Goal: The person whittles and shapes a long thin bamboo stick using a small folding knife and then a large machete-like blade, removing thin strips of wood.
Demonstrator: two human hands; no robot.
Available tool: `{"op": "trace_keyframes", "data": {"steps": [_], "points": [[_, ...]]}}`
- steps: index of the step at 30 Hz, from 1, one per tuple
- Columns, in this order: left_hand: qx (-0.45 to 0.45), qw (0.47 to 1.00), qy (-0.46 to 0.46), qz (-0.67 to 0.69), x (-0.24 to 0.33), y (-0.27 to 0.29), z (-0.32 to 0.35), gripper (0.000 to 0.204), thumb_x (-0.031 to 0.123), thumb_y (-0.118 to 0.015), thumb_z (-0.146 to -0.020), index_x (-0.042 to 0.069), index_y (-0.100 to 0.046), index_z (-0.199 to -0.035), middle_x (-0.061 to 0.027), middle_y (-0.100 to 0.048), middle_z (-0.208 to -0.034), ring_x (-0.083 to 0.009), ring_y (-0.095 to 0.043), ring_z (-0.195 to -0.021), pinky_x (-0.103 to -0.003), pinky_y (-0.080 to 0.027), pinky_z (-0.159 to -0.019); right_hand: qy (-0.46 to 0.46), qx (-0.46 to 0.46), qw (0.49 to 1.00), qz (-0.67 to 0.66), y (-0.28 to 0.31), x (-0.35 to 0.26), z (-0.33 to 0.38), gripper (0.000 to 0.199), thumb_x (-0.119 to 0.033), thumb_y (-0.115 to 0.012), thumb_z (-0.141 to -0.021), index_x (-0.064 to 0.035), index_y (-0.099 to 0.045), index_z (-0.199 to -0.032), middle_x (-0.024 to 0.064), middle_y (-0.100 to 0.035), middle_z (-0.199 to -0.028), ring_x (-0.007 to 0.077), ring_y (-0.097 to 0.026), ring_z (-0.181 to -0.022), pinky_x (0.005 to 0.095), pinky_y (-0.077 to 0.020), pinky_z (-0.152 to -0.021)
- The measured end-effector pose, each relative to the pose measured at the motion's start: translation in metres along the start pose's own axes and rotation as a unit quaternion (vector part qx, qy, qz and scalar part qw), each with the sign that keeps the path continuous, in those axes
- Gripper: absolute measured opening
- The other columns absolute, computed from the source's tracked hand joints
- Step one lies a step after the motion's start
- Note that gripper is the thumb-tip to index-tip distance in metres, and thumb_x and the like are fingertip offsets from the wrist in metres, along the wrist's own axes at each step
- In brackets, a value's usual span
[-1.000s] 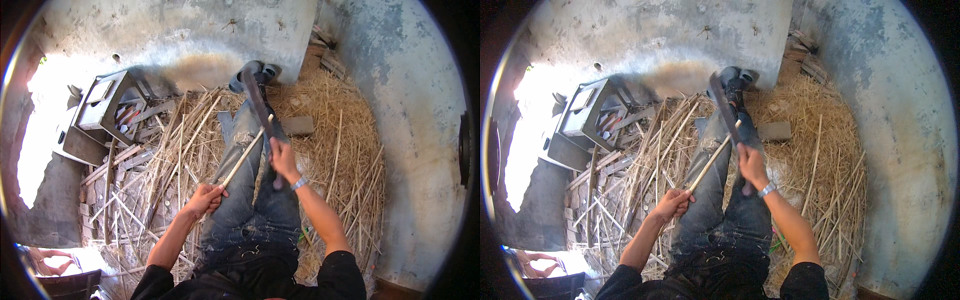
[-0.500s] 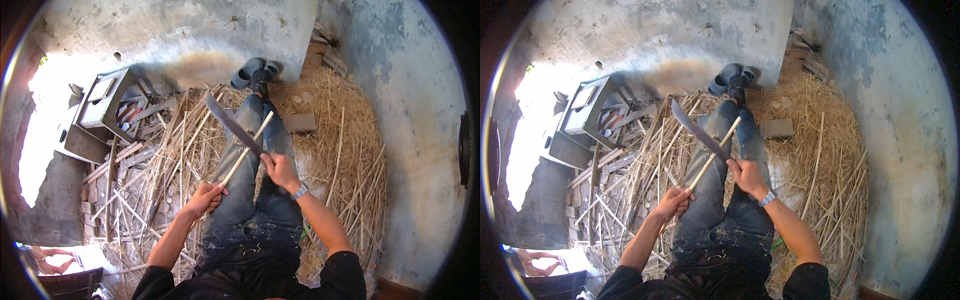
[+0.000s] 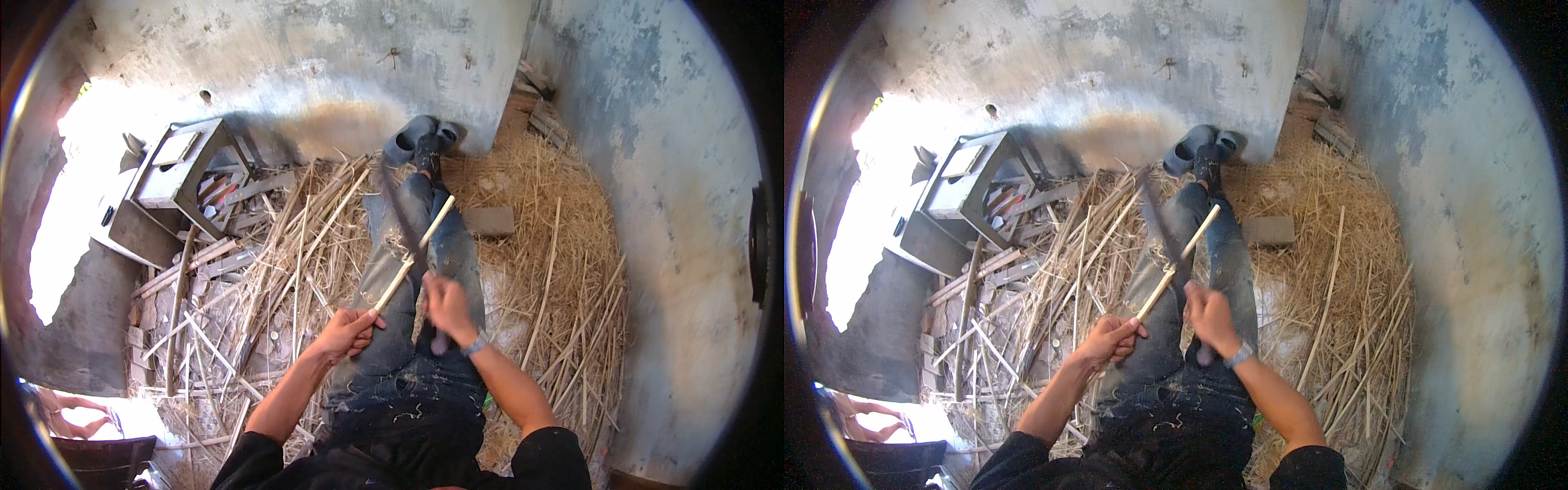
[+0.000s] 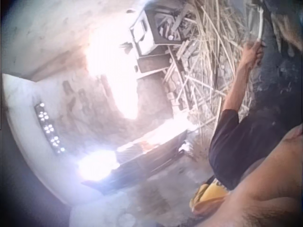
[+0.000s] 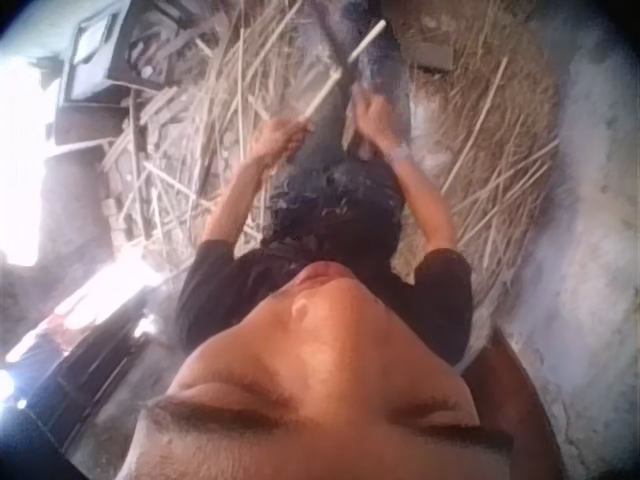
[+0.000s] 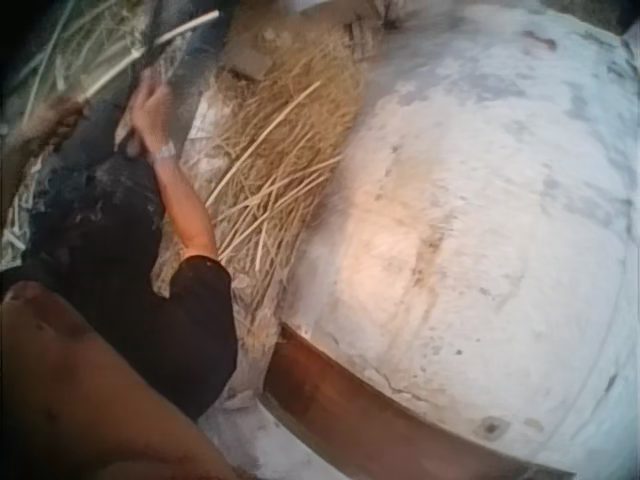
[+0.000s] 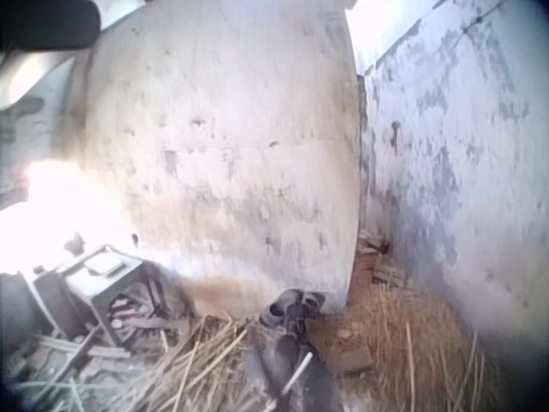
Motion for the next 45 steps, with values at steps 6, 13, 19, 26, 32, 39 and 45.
{"op": "trace_keyframes", "data": {"steps": [6,13,19,26,32,39,45], "points": [[0.004,0.999,-0.054,-0.009,-0.001,0.001,0.038,0.035,0.033,-0.054,-0.111,0.0,-0.065,-0.105,0.0063,-0.041,-0.064,-0.0044,-0.034,-0.05,-0.022,-0.027,-0.044,-0.07,-0.037,0.974,-0.214,0.019,-0.049,0.025,0.044,-0.038,-0.058,-0.108,0.0006,-0.066,-0.09,0.003,-0.062,-0.066,0.0092,-0.056,-0.05,0.0269,-0.0441,-0.046],[0.031,0.993,-0.112,-0.02,0.009,-0.011,0.073,0.036,0.032,-0.054,-0.111,-0.001,-0.066,-0.109,0.0051,-0.042,-0.064,-0.0043,-0.035,-0.049,-0.022,-0.027,-0.043,0.019,0.028,0.951,-0.307,0.049,-0.087,0.026,0.022,-0.024,-0.071,-0.1,-0.0054,-0.062,-0.093,-0.0006,-0.055,-0.063,0.0059,-0.048,-0.044,0.024,-0.0391,-0.04],[0.026,0.988,-0.15,-0.036,-0.003,-0.02,0.066,0.036,0.033,-0.055,-0.111,-0.001,-0.068,-0.111,0.0052,-0.044,-0.064,-0.0039,-0.037,-0.05,-0.022,-0.028,-0.043,0.023,0.017,0.98,-0.196,0.035,-0.125,0.033,0.029,-0.023,-0.079,-0.094,-0.0012,-0.069,-0.11,-0.005,-0.058,-0.065,0.0031,-0.05,-0.052,0.0241,-0.0395,-0.046],[0.007,0.969,-0.165,-0.184,-0.013,-0.037,0.046,0.044,0.037,-0.048,-0.113,0.0,-0.072,-0.115,0.0034,-0.055,-0.069,-0.0057,-0.052,-0.059,-0.025,-0.043,-0.053,0.009,-0.05,0.99,-0.134,0.011,-0.12,0.033,0.031,-0.031,-0.08,-0.095,-0.0015,-0.072,-0.097,-0.0034,-0.061,-0.064,0.0042,-0.053,-0.055,0.0259,-0.0406,-0.049],[0.163,0.719,-0.275,-0.617,0.026,0.013,-0.019,0.044,0.041,-0.047,-0.109,0.007,-0.073,-0.121,-0.013,-0.074,-0.096,-0.0303,-0.074,-0.082,-0.043,-0.06,-0.074,-0.022,-0.027,0.98,-0.196,0.012,-0.105,0.033,0.035,-0.031,-0.078,-0.096,-0.0039,-0.067,-0.077,-0.0037,-0.058,-0.059,0.004,-0.052,-0.053,0.0264,-0.0396,-0.047],[0.031,0.433,-0.253,-0.864,-0.013,0.033,-0.198,0.042,0.038,-0.054,-0.099,0.015,-0.071,-0.131,-0.0077,-0.064,-0.141,-0.024,-0.047,-0.143,-0.057,-0.007,-0.128,0.007,-0.021,0.98,-0.198,-0.018,-0.115,0.034,0.028,-0.026,-0.079,-0.096,-0.0039,-0.068,-0.082,-0.0037,-0.058,-0.059,0.0036,-0.05,-0.048,0.0242,-0.0375,-0.042],[0.105,0.465,-0.303,-0.825,-0.04,0.009,-0.219,0.039,0.032,-0.056,-0.098,0.015,-0.071,-0.129,-0.0102,-0.07,-0.133,-0.0274,-0.065,-0.124,-0.054,-0.04,-0.107,0.024,-0.027,0.985,-0.169,-0.015,-0.109,0.038,0.021,-0.019,-0.08,-0.095,-0.0037,-0.069,-0.086,-0.0033,-0.059,-0.06,0.003,-0.05,-0.047,0.0234,-0.038,-0.042]]}}
Point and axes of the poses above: each hand's wrist, its own z-axis away from the middle knuckle, its own y-axis out of the back of the hand, x = y × z, the point moved 1 cm from there along -z, towards the middle knuckle
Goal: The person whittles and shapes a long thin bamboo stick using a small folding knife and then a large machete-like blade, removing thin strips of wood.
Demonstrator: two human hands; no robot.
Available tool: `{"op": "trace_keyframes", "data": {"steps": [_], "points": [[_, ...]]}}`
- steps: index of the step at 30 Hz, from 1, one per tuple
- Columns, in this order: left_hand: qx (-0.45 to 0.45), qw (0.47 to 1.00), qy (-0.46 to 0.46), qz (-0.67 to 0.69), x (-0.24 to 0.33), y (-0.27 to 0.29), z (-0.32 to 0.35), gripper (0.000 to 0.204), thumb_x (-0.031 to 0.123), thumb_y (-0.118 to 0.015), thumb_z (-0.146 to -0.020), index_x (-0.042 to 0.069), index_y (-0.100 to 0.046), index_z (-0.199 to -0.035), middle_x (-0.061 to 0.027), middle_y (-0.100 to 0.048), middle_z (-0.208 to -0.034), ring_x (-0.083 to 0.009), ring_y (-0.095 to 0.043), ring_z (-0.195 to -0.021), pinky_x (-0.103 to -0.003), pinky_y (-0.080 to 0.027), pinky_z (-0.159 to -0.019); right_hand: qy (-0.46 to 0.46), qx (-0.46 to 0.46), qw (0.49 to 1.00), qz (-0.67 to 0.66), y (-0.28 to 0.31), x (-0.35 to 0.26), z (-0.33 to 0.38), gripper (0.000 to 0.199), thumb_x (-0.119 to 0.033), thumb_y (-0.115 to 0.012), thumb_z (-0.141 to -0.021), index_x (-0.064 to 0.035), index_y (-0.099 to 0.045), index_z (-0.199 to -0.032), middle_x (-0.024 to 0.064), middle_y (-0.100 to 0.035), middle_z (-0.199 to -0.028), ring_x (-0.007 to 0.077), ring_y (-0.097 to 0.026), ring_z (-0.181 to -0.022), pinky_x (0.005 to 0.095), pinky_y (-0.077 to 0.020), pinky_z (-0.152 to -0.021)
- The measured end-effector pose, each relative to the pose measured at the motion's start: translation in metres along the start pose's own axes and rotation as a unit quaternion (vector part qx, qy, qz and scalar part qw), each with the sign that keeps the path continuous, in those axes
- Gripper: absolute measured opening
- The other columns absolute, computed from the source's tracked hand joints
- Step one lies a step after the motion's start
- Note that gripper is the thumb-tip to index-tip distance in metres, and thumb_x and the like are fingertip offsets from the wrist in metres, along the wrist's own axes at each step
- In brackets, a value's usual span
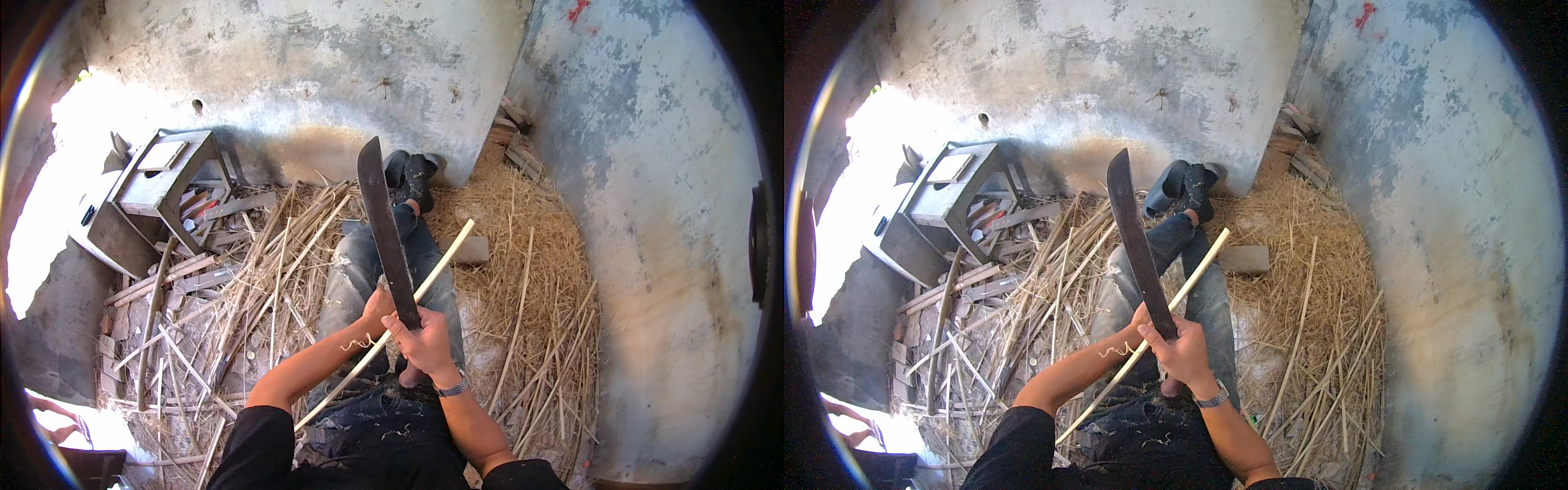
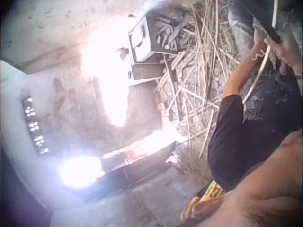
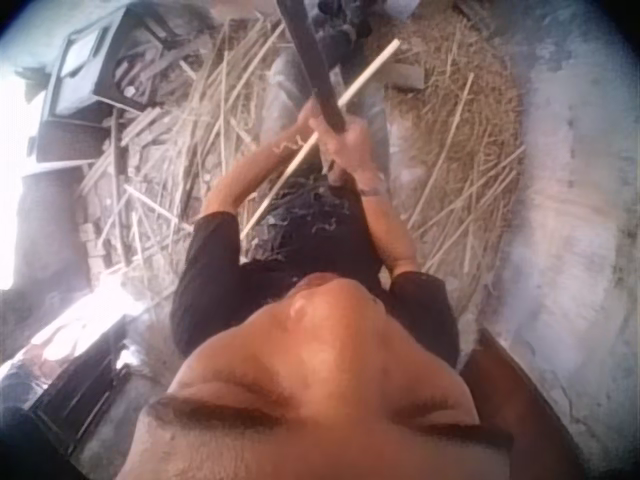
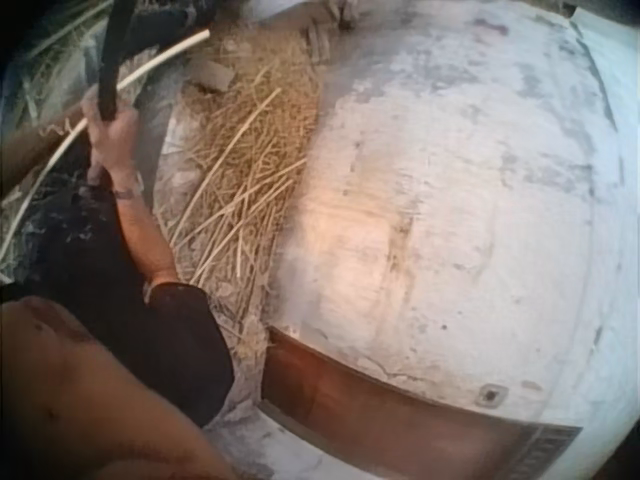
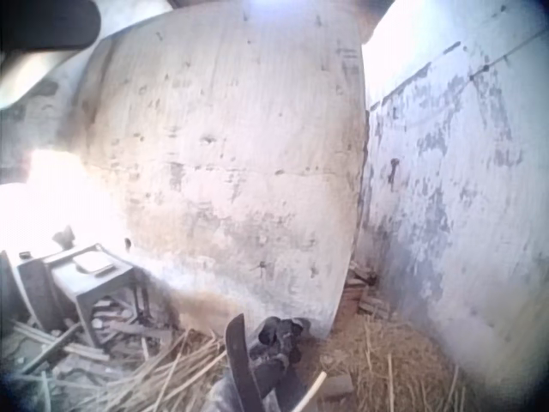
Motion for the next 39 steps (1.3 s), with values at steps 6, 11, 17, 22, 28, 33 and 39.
{"op": "trace_keyframes", "data": {"steps": [6,11,17,22,28,33,39], "points": [[-0.066,0.989,-0.062,0.113,0.015,0.066,0.008,0.03,0.031,-0.059,-0.096,0.015,-0.073,-0.117,-0.0092,-0.077,-0.11,-0.0275,-0.074,-0.1,-0.049,-0.051,-0.089,0.007,0.015,1.0,-0.008,0.02,0.015,0.006,0.016,-0.014,-0.079,-0.094,-0.0022,-0.07,-0.09,-0.0034,-0.059,-0.061,0.0025,-0.05,-0.047,0.0223,-0.0378,-0.042],[0.153,0.985,-0.026,0.071,-0.025,-0.011,0.013,0.032,0.032,-0.062,-0.095,0.01,-0.074,-0.116,-0.0122,-0.076,-0.104,-0.0263,-0.071,-0.105,-0.046,-0.053,-0.093,0.024,-0.049,0.998,-0.038,-0.013,0.011,-0.004,0.014,-0.012,-0.079,-0.093,-0.0018,-0.07,-0.092,-0.0033,-0.059,-0.062,0.0027,-0.05,-0.047,0.0219,-0.0378,-0.042],[0.048,0.647,0.212,0.73,0.021,0.116,0.011,0.032,0.032,-0.057,-0.105,0.005,-0.069,-0.094,-0.005,-0.064,-0.077,-0.0175,-0.063,-0.073,-0.039,-0.054,-0.072,-0.001,0.013,0.999,-0.051,0.034,0.008,0.011,0.015,-0.013,-0.079,-0.094,-0.0016,-0.07,-0.097,-0.003,-0.061,-0.065,0.0024,-0.051,-0.049,0.0214,-0.0392,-0.043],[0.002,0.498,0.081,0.863,0.022,0.166,0.12,0.065,0.059,-0.05,-0.105,0.002,-0.058,-0.136,-0.0065,-0.067,-0.093,-0.0158,-0.064,-0.088,-0.033,-0.055,-0.074,-0.006,0.006,0.999,-0.051,0.022,0.005,0.005,0.018,-0.014,-0.08,-0.092,-0.0001,-0.072,-0.1,-0.002,-0.064,-0.07,0.0038,-0.056,-0.059,0.0223,-0.0438,-0.052],[-0.03,0.545,0.128,0.828,0.043,0.189,0.155,0.078,0.054,-0.067,-0.099,0.0,-0.048,-0.151,-0.0063,-0.07,-0.093,-0.0072,-0.056,-0.066,-0.021,-0.04,-0.055,-0.023,-0.021,0.997,-0.065,0.017,-0.003,0.004,0.027,-0.014,-0.081,-0.091,0.0004,-0.067,-0.109,-0.0012,-0.066,-0.075,0.0032,-0.058,-0.062,0.0218,-0.0443,-0.053],[0.019,0.511,0.111,0.852,0.048,0.185,0.157,0.089,0.065,-0.07,-0.092,-0.001,-0.051,-0.149,-0.0035,-0.067,-0.09,-0.0044,-0.044,-0.06,-0.021,-0.033,-0.052,-0.045,-0.052,0.988,-0.141,0.025,-0.006,0.009,0.035,-0.01,-0.078,-0.092,-0.0009,-0.059,-0.12,-0.0023,-0.062,-0.076,0.0019,-0.053,-0.054,0.0204,-0.0406,-0.045],[0.069,0.474,0.159,0.863,0.035,0.182,0.161,0.092,0.076,-0.045,-0.098,0.0,-0.051,-0.15,-0.0013,-0.062,-0.092,-0.0051,-0.039,-0.06,-0.022,-0.03,-0.051,-0.074,-0.059,0.987,-0.133,0.043,-0.003,0.03,0.04,-0.011,-0.079,-0.092,-0.0003,-0.059,-0.125,-0.0018,-0.061,-0.074,0.0027,-0.051,-0.05,0.0208,-0.0394,-0.042]]}}
Point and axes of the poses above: each hand's wrist, its own z-axis away from the middle knuckle, its own y-axis out of the back of the hand, x = y × z, the point moved 1 cm from there along -z, towards the middle knuckle
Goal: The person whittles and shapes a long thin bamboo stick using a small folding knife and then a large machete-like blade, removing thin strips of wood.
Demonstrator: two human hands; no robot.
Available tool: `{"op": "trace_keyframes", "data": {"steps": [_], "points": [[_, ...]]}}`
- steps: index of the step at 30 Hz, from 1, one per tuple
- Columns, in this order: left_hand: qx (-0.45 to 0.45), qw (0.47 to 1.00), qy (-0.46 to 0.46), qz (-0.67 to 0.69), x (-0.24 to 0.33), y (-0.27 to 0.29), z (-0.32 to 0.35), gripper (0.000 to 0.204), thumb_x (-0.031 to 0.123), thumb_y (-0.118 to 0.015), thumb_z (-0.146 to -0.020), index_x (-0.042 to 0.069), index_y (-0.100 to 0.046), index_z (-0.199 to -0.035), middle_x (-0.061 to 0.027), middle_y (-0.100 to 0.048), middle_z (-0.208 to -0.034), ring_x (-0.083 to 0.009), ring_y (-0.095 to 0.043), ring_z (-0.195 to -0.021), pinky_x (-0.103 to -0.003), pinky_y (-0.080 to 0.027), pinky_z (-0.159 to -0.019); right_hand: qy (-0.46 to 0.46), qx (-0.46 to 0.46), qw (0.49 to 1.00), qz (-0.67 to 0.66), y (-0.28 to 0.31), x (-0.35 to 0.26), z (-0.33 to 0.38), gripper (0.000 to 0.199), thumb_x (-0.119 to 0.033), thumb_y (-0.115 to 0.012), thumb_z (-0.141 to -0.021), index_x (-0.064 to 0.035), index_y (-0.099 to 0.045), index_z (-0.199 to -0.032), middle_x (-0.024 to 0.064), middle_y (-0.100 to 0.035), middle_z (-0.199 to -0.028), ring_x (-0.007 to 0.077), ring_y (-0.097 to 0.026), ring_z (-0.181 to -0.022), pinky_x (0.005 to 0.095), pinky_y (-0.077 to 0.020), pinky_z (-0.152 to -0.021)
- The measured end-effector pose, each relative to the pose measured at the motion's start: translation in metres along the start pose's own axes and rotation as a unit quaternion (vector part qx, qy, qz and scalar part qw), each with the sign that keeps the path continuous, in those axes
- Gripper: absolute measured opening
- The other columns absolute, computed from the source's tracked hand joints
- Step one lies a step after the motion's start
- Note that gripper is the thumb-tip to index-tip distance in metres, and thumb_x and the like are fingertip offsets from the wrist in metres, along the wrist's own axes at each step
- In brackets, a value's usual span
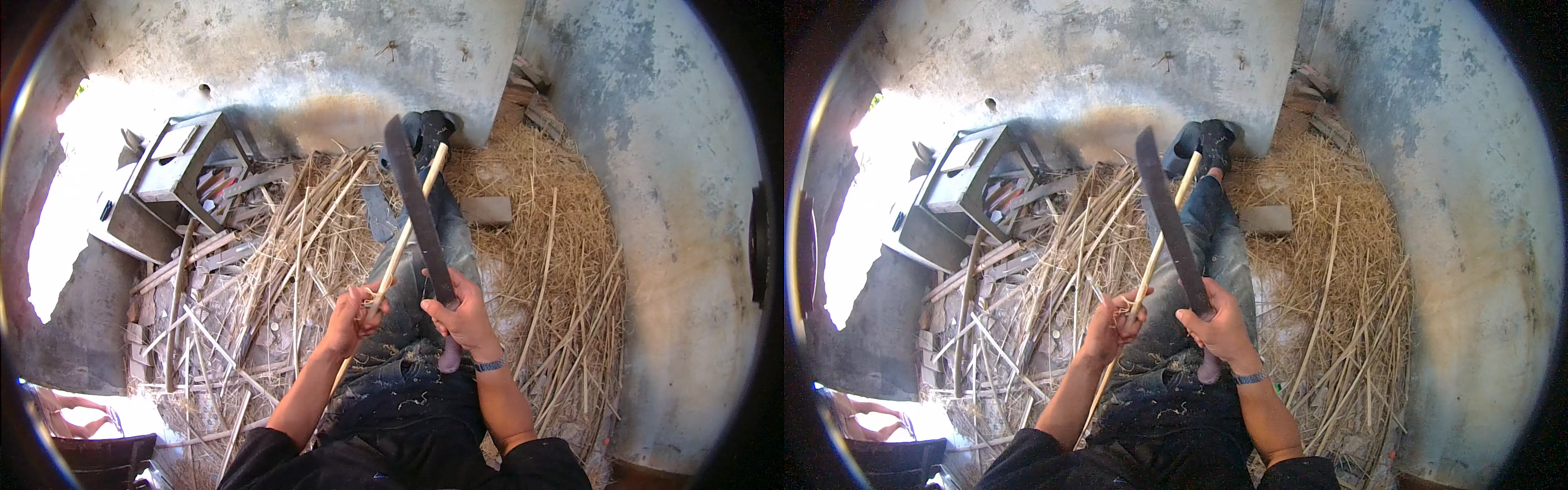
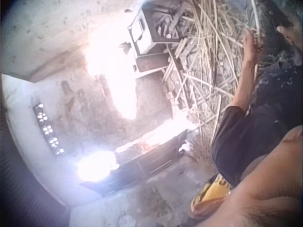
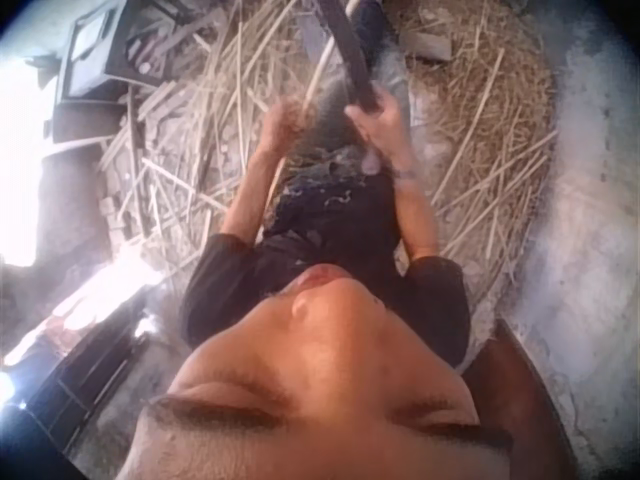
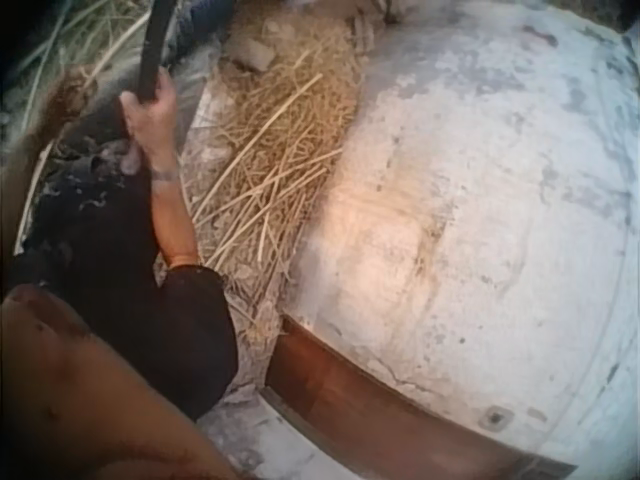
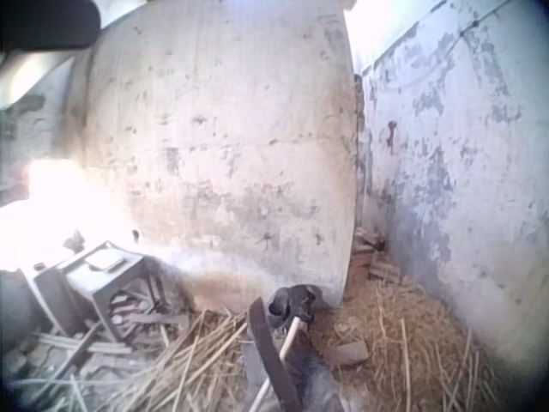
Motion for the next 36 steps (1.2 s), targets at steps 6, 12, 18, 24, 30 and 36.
{"op": "trace_keyframes", "data": {"steps": [6,12,18,24,30,36], "points": [[0.062,0.997,0.02,-0.051,-0.011,-0.011,-0.002,0.089,0.072,-0.021,-0.106,-0.001,-0.05,-0.15,-0.0034,-0.064,-0.101,-0.0084,-0.045,-0.063,-0.023,-0.034,-0.054,-0.018,0.114,0.99,0.076,-0.01,0.009,-0.002,0.027,-0.022,-0.082,-0.091,-0.001,-0.071,-0.104,-0.001,-0.064,-0.066,0.0043,-0.057,-0.053,0.0223,-0.0419,-0.045],[0.079,0.991,-0.011,-0.106,-0.013,-0.031,-0.004,0.078,0.06,-0.029,-0.111,-0.007,-0.061,-0.135,-0.0042,-0.065,-0.092,-0.0083,-0.049,-0.062,-0.024,-0.036,-0.051,0.035,0.102,0.984,0.145,-0.017,0.01,-0.008,0.027,-0.026,-0.081,-0.093,-0.0011,-0.072,-0.089,0.0006,-0.067,-0.065,0.0068,-0.061,-0.056,0.026,-0.0465,-0.052],[0.074,0.993,-0.005,-0.088,-0.011,-0.034,-0.009,0.059,0.05,-0.044,-0.111,-0.001,-0.07,-0.129,0.0019,-0.059,-0.077,-0.0049,-0.046,-0.058,-0.023,-0.032,-0.05,0.061,0.102,0.979,0.165,-0.009,0.017,0.002,0.027,-0.029,-0.079,-0.095,-0.0027,-0.073,-0.089,0.0001,-0.067,-0.064,0.0064,-0.061,-0.056,0.0259,-0.0457,-0.051],[0.069,0.995,0.016,-0.07,-0.015,-0.041,-0.012,0.031,0.025,-0.071,-0.102,0.001,-0.076,-0.12,0.003,-0.062,-0.076,-0.0035,-0.046,-0.059,-0.023,-0.033,-0.051,0.057,0.104,0.977,0.175,-0.002,0.019,0.007,0.026,-0.028,-0.079,-0.095,-0.003,-0.073,-0.089,0.0003,-0.067,-0.062,0.0057,-0.06,-0.053,0.0257,-0.0445,-0.049],[0.174,0.965,-0.075,-0.183,-0.03,-0.034,-0.013,0.027,0.021,-0.072,-0.102,0.0,-0.077,-0.119,0.0011,-0.067,-0.082,-0.0035,-0.05,-0.061,-0.022,-0.037,-0.052,0.044,0.104,0.979,0.172,0.003,0.022,0.012,0.024,-0.023,-0.079,-0.094,-0.0037,-0.069,-0.083,-0.0007,-0.065,-0.061,0.0055,-0.059,-0.052,0.0259,-0.0437,-0.048],[0.143,0.977,-0.068,-0.141,-0.002,-0.019,-0.013,0.032,0.025,-0.061,-0.108,-0.004,-0.071,-0.117,-0.0017,-0.066,-0.084,-0.0067,-0.053,-0.055,-0.022,-0.039,-0.048,0.023,0.085,0.979,0.182,0.015,0.027,0.028,0.023,-0.02,-0.08,-0.093,-0.0048,-0.067,-0.081,-0.0009,-0.064,-0.061,0.0053,-0.057,-0.051,0.0256,-0.043,-0.047]]}}
Point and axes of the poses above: each hand's wrist, its own z-axis away from the middle knuckle, its own y-axis out of the back of the hand, x = y × z, the point moved 1 cm from there along -z, towards the middle knuckle
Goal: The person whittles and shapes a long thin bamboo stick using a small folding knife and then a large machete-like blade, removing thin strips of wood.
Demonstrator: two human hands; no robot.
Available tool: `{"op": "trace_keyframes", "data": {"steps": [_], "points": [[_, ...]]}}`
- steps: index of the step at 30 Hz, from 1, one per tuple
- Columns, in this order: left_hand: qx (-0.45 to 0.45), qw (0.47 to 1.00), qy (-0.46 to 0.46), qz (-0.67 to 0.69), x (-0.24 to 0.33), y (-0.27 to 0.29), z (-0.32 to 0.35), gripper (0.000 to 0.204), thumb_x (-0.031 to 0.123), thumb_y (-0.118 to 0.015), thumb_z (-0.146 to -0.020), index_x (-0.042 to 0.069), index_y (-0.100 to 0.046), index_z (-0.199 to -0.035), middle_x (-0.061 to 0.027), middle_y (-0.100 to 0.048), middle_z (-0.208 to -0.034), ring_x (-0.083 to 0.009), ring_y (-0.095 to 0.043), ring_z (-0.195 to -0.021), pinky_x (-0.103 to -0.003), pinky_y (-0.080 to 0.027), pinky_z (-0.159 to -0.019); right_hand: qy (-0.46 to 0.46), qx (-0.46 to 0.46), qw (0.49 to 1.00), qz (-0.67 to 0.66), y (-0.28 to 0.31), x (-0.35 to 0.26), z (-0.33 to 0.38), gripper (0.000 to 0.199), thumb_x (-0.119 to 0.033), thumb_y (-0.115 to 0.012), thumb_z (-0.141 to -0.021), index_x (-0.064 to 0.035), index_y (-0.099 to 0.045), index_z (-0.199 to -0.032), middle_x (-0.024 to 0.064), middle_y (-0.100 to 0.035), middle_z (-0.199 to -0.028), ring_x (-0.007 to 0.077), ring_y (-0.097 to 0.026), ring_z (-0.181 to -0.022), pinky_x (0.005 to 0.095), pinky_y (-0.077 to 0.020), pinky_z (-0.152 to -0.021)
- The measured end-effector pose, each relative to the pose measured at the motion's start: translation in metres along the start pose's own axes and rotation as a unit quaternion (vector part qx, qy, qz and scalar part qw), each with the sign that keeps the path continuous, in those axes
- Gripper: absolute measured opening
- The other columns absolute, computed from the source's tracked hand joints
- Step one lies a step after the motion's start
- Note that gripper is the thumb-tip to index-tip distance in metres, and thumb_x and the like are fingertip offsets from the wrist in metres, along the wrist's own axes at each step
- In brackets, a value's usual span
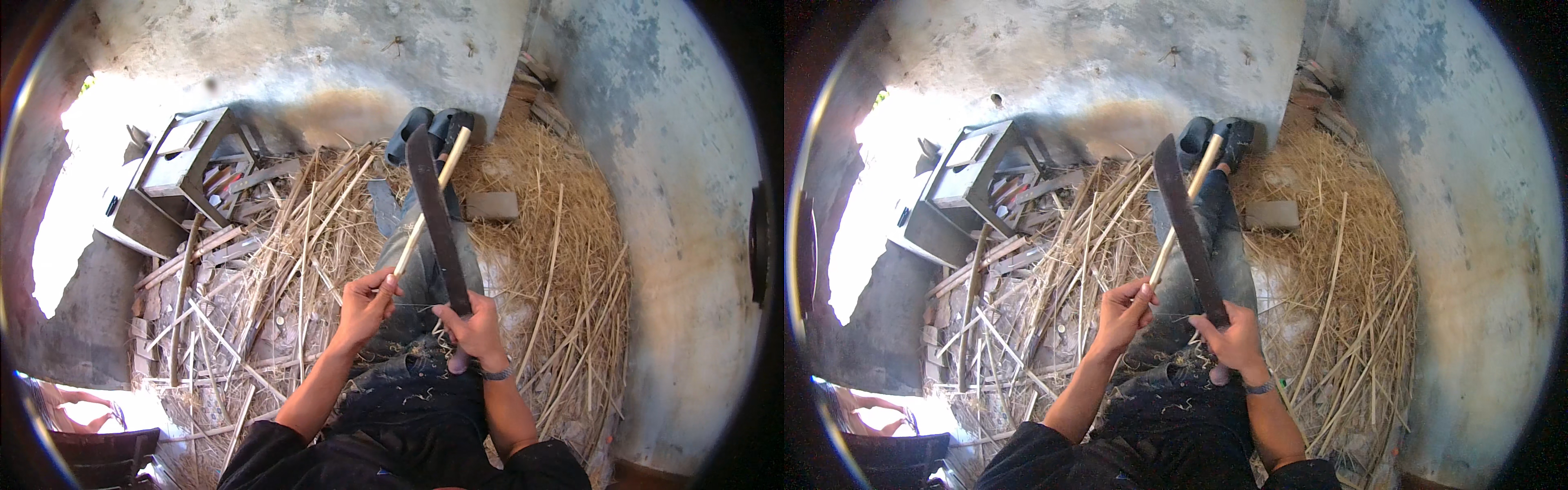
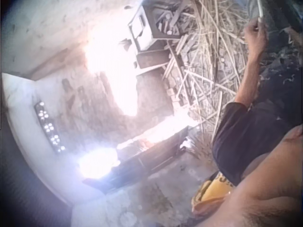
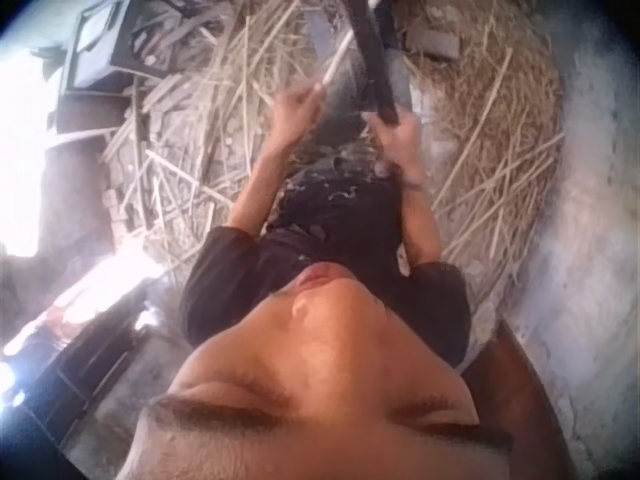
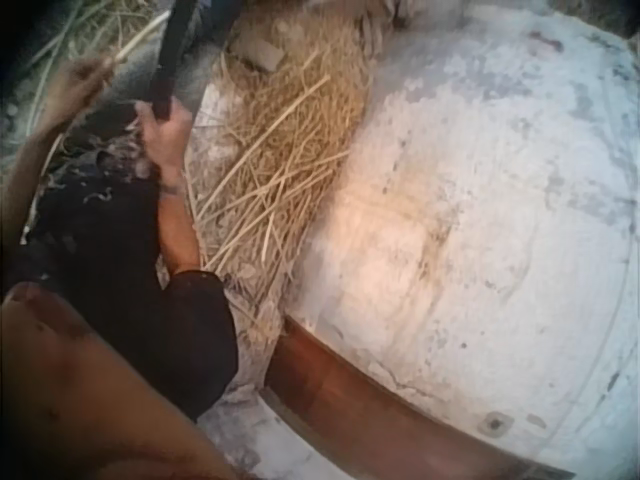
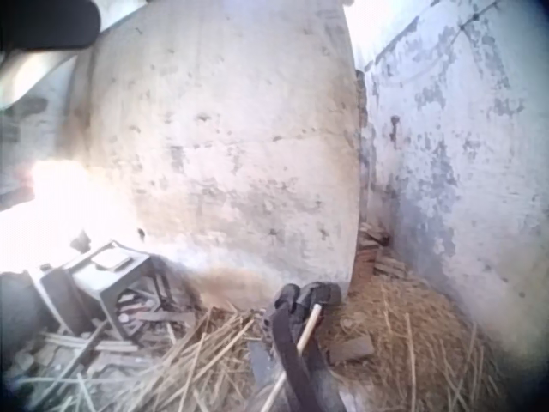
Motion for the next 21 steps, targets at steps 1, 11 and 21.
{"op": "trace_keyframes", "data": {"steps": [1,11,21], "points": [[-0.013,1.0,0.009,-0.019,0.01,-0.007,0.002,0.032,0.026,-0.06,-0.109,-0.004,-0.07,-0.117,-0.0017,-0.065,-0.084,-0.0066,-0.053,-0.053,-0.022,-0.039,-0.047,0.003,0.014,1.0,0.003,0.004,0.0,0.001,0.023,-0.02,-0.08,-0.093,-0.005,-0.067,-0.081,-0.0007,-0.064,-0.062,0.0054,-0.057,-0.05,0.0254,-0.0428,-0.047],[-0.084,0.994,0.044,0.06,0.016,0.026,-0.016,0.039,0.034,-0.05,-0.112,-0.002,-0.062,-0.122,-0.0047,-0.064,-0.084,-0.0167,-0.072,-0.073,-0.025,-0.055,-0.063,0.063,0.269,0.961,-0.025,0.091,-0.018,-0.003,0.019,-0.019,-0.075,-0.097,-0.0028,-0.065,-0.095,-0.0007,-0.058,-0.061,0.0066,-0.051,-0.045,0.0235,-0.038,-0.04],[-0.166,0.965,0.145,0.14,0.019,0.006,-0.021,0.033,0.03,-0.049,-0.113,0.003,-0.061,-0.128,0.001,-0.06,-0.081,-0.0056,-0.037,-0.056,-0.022,-0.03,-0.054,0.083,0.25,0.965,-0.008,0.085,-0.013,-0.009,0.042,-0.038,-0.05,-0.111,-0.0004,-0.064,-0.097,0.0035,-0.061,-0.064,0.0065,-0.05,-0.047,0.0245,-0.0401,-0.044]]}}
Point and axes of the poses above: each hand's wrist, its own z-axis away from the middle knuckle, its own y-axis out of the back of the hand, x = y × z, the point moved 1 cm from there along -z, towards the middle knuckle
